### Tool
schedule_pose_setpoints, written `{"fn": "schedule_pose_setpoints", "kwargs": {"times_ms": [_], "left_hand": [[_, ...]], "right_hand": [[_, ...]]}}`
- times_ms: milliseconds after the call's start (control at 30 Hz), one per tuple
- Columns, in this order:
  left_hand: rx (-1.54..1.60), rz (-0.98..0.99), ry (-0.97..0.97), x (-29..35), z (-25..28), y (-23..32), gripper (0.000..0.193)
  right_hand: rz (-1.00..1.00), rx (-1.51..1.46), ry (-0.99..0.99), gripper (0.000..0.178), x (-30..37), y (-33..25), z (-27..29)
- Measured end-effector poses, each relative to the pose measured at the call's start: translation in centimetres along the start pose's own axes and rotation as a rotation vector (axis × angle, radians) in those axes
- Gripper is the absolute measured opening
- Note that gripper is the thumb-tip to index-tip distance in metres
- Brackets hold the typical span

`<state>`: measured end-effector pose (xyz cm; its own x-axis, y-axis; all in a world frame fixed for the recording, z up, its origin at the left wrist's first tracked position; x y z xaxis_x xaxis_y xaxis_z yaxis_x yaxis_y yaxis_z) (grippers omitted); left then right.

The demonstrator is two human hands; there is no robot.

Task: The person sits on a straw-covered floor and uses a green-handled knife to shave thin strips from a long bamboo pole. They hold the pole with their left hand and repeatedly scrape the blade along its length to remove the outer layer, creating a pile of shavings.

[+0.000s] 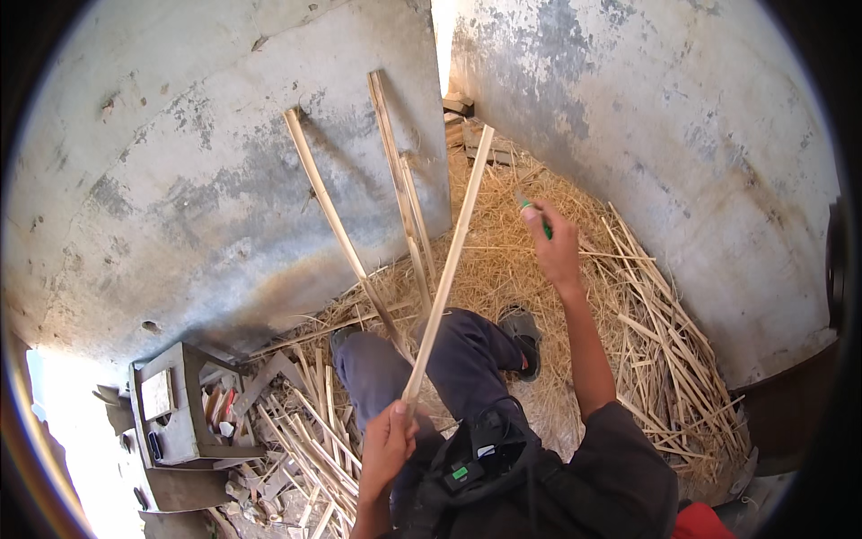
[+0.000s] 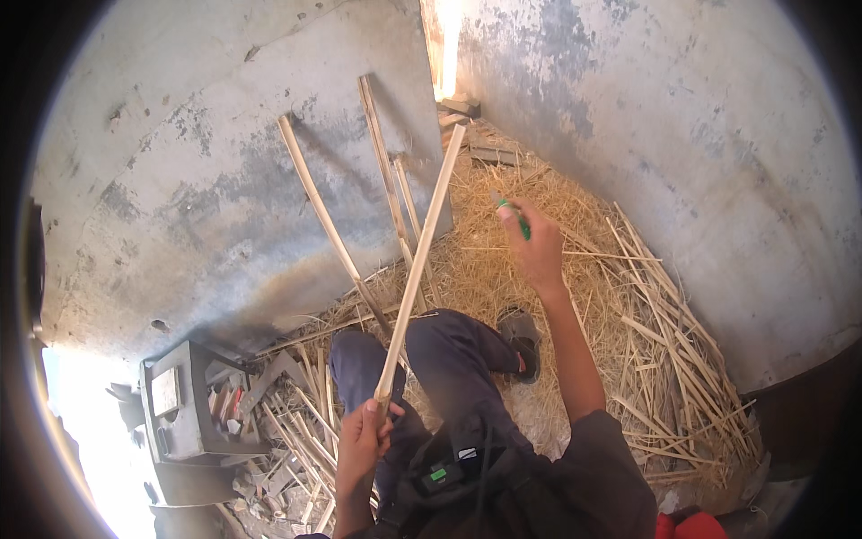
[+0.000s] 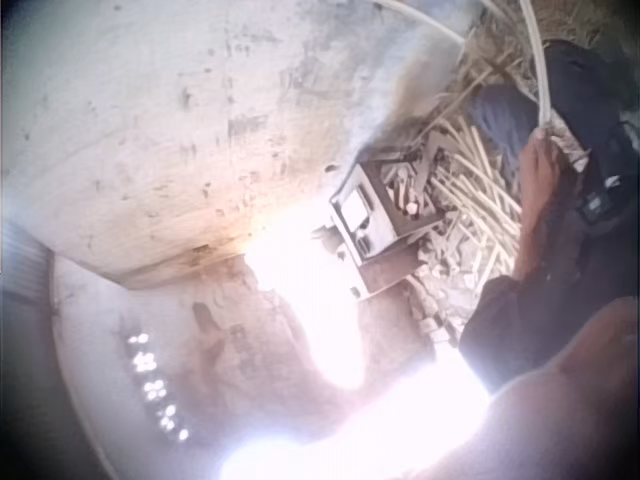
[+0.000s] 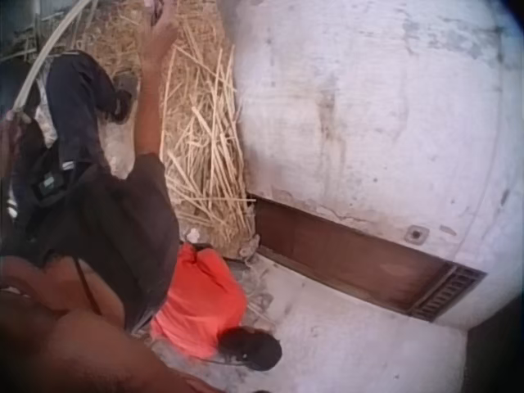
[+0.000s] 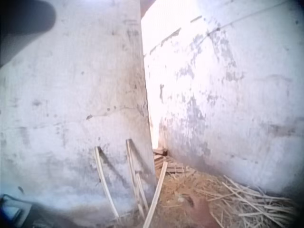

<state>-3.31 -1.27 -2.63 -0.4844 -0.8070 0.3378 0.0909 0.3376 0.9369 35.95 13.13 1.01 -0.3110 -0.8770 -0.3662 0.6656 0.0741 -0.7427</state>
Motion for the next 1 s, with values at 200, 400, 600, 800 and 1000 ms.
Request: {"fn": "schedule_pose_setpoints", "kwargs": {"times_ms": [200, 400, 600, 800, 1000], "left_hand": [[-0.03, -0.198, -0.007, -2.0, -0.4, 2.5, 0.04], [-0.051, -0.278, 0.049, -3.3, -0.7, 4.4, 0.032], [-0.058, -0.304, 0.069, -3.6, -1.0, 5.7, 0.029], [-0.222, -0.476, 0.171, -3.8, -1.4, 6.2, 0.03], [-0.345, -0.52, 0.285, -2.6, -2.8, 7.3, 0.031]], "right_hand": [[0.135, -0.159, -0.279, 0.043, 4.8, -3.8, -3.7], [0.36, -0.353, -0.417, 0.035, 8.5, -7.8, -4.5], [0.603, -0.239, -0.35, 0.038, 10.2, -10.8, -4.9], [0.65, -0.136, -0.327, 0.037, 10.4, -11.2, -4.8], [0.688, -0.038, -0.178, 0.037, 10.6, -12.1, -3.8]]}}
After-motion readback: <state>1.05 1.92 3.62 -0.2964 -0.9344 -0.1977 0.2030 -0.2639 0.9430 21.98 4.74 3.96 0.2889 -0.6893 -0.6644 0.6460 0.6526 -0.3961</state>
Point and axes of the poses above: each hand's wrist, its own x-axis away from the middle knuckle, its own z-axis out of the back of the hand, y = z × x, the point moved 4 cm from there along -x, towards the middle knuckle, and after that the axes turned 11 degrees about -y, right-handed, at the moved point
